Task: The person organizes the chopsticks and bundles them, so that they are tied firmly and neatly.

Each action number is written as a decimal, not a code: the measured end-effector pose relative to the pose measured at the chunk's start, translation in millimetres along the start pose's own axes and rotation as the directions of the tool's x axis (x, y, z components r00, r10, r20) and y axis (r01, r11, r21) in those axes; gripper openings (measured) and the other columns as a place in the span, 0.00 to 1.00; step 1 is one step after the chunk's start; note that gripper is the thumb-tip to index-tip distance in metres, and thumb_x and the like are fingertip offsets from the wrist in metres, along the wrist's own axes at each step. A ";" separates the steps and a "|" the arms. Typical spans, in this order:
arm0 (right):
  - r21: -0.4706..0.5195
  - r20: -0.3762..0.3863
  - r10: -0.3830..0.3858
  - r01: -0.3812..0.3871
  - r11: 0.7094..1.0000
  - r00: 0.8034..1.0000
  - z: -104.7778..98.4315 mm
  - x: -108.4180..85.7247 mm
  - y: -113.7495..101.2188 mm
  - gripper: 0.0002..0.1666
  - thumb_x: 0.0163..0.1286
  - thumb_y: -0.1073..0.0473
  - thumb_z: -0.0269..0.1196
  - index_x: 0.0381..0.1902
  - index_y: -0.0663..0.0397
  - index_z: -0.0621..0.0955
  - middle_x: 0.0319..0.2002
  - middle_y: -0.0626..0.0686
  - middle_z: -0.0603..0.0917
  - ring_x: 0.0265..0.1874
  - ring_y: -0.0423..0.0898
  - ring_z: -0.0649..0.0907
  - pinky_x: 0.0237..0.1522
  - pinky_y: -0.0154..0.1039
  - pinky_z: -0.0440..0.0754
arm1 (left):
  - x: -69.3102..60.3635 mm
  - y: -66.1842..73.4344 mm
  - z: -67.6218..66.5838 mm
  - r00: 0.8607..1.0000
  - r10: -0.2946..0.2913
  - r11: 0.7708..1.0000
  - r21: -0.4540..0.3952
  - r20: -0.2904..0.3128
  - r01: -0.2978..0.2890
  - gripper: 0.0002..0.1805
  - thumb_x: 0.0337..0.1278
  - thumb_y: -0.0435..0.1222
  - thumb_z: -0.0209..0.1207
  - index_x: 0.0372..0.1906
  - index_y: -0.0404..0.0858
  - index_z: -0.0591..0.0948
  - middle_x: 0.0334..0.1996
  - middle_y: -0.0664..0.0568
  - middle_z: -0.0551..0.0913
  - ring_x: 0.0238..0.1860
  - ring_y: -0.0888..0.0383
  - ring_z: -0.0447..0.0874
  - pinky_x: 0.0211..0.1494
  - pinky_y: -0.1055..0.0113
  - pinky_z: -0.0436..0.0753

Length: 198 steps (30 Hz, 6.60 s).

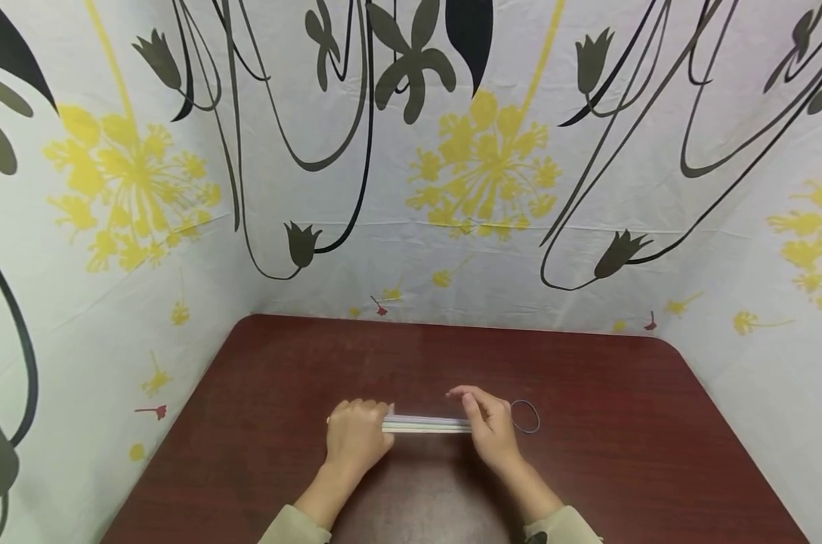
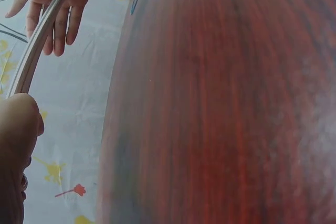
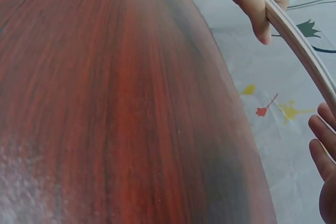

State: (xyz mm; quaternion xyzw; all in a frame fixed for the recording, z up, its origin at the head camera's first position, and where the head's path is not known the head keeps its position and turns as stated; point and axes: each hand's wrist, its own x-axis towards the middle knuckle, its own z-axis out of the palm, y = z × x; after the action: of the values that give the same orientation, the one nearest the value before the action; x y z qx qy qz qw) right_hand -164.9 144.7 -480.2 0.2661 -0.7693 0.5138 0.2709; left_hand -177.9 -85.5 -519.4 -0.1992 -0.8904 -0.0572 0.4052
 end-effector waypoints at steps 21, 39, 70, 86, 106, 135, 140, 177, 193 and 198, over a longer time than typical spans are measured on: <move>-0.434 0.023 0.169 -0.142 0.890 0.985 -50.5 -12.1 71.0 0.13 0.65 0.68 0.68 0.47 0.61 0.86 0.39 0.56 0.89 0.31 0.48 0.86 0.32 0.42 0.83 | -8.7 -10.9 2.6 0.997 -0.007 1.000 -0.029 -0.082 0.005 0.19 0.46 0.36 0.62 0.08 0.45 0.68 0.07 0.58 0.63 0.11 0.61 0.53 0.17 0.70 0.55; -0.711 0.038 0.414 -0.267 0.651 0.910 -77.6 -31.7 99.0 0.16 0.61 0.74 0.66 0.47 0.60 0.84 0.34 0.61 0.84 0.36 0.64 0.84 0.35 0.60 0.81 | -13.7 -11.2 7.1 0.997 -0.031 0.997 -0.079 -0.064 0.026 0.19 0.42 0.35 0.68 0.08 0.45 0.71 0.07 0.58 0.66 0.12 0.63 0.52 0.19 0.71 0.54; 0.059 0.219 0.338 -0.359 0.932 0.915 -45.0 -13.1 19.3 0.08 0.75 0.67 0.58 0.44 0.58 0.85 0.34 0.53 0.86 0.32 0.39 0.83 0.33 0.35 0.82 | -8.7 -16.9 2.3 0.994 -0.066 0.998 -0.020 -0.089 0.064 0.21 0.40 0.34 0.70 0.07 0.43 0.70 0.08 0.59 0.56 0.13 0.63 0.46 0.17 0.70 0.53; 0.287 0.457 0.276 -0.434 0.854 0.846 -34.6 -37.3 18.5 0.09 0.77 0.68 0.53 0.44 0.69 0.79 0.33 0.69 0.81 0.15 0.35 0.76 0.16 0.40 0.78 | 3.5 -24.9 -3.4 0.983 -0.124 0.992 -0.036 -0.135 0.121 0.18 0.46 0.34 0.63 0.08 0.42 0.72 0.08 0.59 0.57 0.13 0.62 0.46 0.17 0.70 0.54; -0.105 0.108 -0.310 0.321 0.941 0.945 7.1 -45.2 16.6 0.09 0.72 0.58 0.62 0.35 0.58 0.84 0.27 0.50 0.87 0.19 0.35 0.83 0.26 0.22 0.79 | 10.4 -16.7 -7.2 0.969 -0.202 0.976 -0.105 -0.140 0.188 0.13 0.44 0.34 0.62 0.11 0.42 0.77 0.07 0.56 0.69 0.10 0.63 0.52 0.16 0.70 0.57; 0.312 -0.112 0.146 -0.105 0.944 0.983 17.9 -61.6 5.5 0.25 0.78 0.71 0.50 0.68 0.78 0.66 0.32 0.65 0.86 0.16 0.46 0.85 0.22 0.37 0.83 | 10.2 -11.2 -5.5 0.965 -0.245 0.965 -0.116 -0.096 0.234 0.12 0.40 0.33 0.64 0.10 0.43 0.77 0.07 0.55 0.71 0.09 0.60 0.57 0.15 0.67 0.59; 0.437 -0.115 0.294 -0.217 0.873 0.949 13.2 -60.3 1.4 0.19 0.79 0.68 0.49 0.62 0.76 0.74 0.31 0.52 0.88 0.17 0.44 0.85 0.22 0.37 0.83 | 8.6 -10.6 -5.5 0.966 -0.237 0.968 -0.109 -0.098 0.226 0.11 0.41 0.33 0.64 0.11 0.42 0.78 0.08 0.55 0.72 0.08 0.58 0.59 0.15 0.67 0.61; 0.526 0.110 0.243 -0.264 0.809 0.964 -18.3 -31.6 9.4 0.24 0.78 0.68 0.42 0.41 0.61 0.86 0.26 0.51 0.88 0.23 0.45 0.87 0.27 0.43 0.85 | 12.9 -7.8 -13.0 0.979 -0.076 0.991 -0.121 -0.189 0.053 0.20 0.50 0.36 0.56 0.06 0.44 0.67 0.07 0.56 0.66 0.08 0.58 0.61 0.15 0.67 0.59; 0.485 0.166 0.391 -0.420 0.767 0.905 -9.9 -41.4 14.5 0.06 0.63 0.78 0.63 0.38 0.80 0.79 0.27 0.52 0.88 0.22 0.40 0.87 0.27 0.43 0.86 | 19.3 -15.0 -15.4 0.971 -0.078 0.995 -0.082 -0.227 0.061 0.19 0.47 0.35 0.53 0.06 0.45 0.66 0.06 0.57 0.62 0.09 0.59 0.54 0.16 0.69 0.56; 0.521 0.065 0.475 -0.435 0.734 0.878 -3.8 -43.9 10.2 0.15 0.63 0.78 0.63 0.47 0.69 0.75 0.25 0.50 0.88 0.18 0.41 0.85 0.25 0.39 0.85 | 15.9 -17.0 -13.7 0.972 -0.143 0.986 -0.113 -0.185 0.123 0.16 0.49 0.36 0.55 0.09 0.43 0.76 0.07 0.56 0.69 0.09 0.58 0.60 0.16 0.68 0.58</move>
State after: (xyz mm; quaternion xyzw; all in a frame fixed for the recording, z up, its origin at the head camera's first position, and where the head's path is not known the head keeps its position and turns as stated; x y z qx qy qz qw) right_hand -140.2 157.4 -515.9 0.1141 -0.6319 0.7621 0.0823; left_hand -184.6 -99.7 -497.5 -0.1527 -0.8543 -0.1480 0.4743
